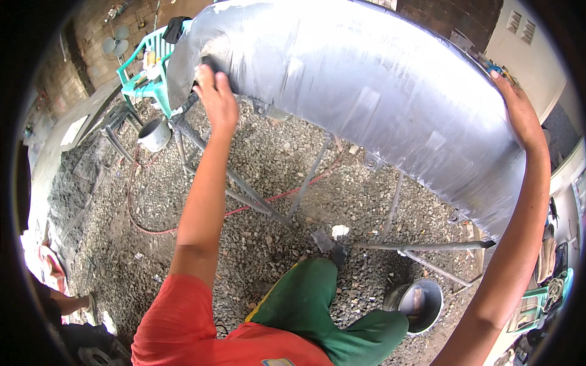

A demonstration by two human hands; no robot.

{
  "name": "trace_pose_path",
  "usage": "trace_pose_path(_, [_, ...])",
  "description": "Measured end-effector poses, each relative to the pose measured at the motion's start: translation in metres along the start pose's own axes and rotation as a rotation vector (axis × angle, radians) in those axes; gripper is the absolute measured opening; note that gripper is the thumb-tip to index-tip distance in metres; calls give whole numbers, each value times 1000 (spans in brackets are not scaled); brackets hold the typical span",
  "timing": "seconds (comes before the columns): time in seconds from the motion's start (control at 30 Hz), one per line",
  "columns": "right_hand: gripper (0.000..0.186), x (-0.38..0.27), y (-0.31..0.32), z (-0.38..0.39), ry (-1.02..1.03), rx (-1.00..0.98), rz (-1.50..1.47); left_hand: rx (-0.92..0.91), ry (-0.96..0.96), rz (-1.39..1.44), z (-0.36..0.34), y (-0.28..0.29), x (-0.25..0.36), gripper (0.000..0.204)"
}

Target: The person sands the surface of a car bumper using a sanding block. They repeatedly dip the block into a bucket of water and continue sanding different sections of the bumper, which is mounted on a metal stand.

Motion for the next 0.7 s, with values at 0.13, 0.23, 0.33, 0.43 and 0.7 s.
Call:
trace_pose_path(0.13, [83,6,3,-8,46,-18,18,10,275,68,13,-11,8,68])
trace_pose_path(0.23, [84,2,2,-5,79,-1,2,-63,280,90,31,-15,13,67])
trace_pose_path(0.33, [83,11,-1,-6,18,-31,-30,-96,252,42,0,2,1,68])
trace_pose_path(0.43, [83,5,0,-9,67,1,-11,-59,230,18,0,-3,1,68])
trace_pose_path(0.7, [81,-3,-5,-2,36,-53,-29,-15,184,49,-8,6,-10,68])
Point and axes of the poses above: each hand's wrist, its own z-axis away from the middle knuckle, its own y-axis out of the back of the hand, x = y × z, the point moved 7 cm from there along -z, towards the middle knuckle, and after that the axes turned 13 degrees about -z, right-handed, at the moved point
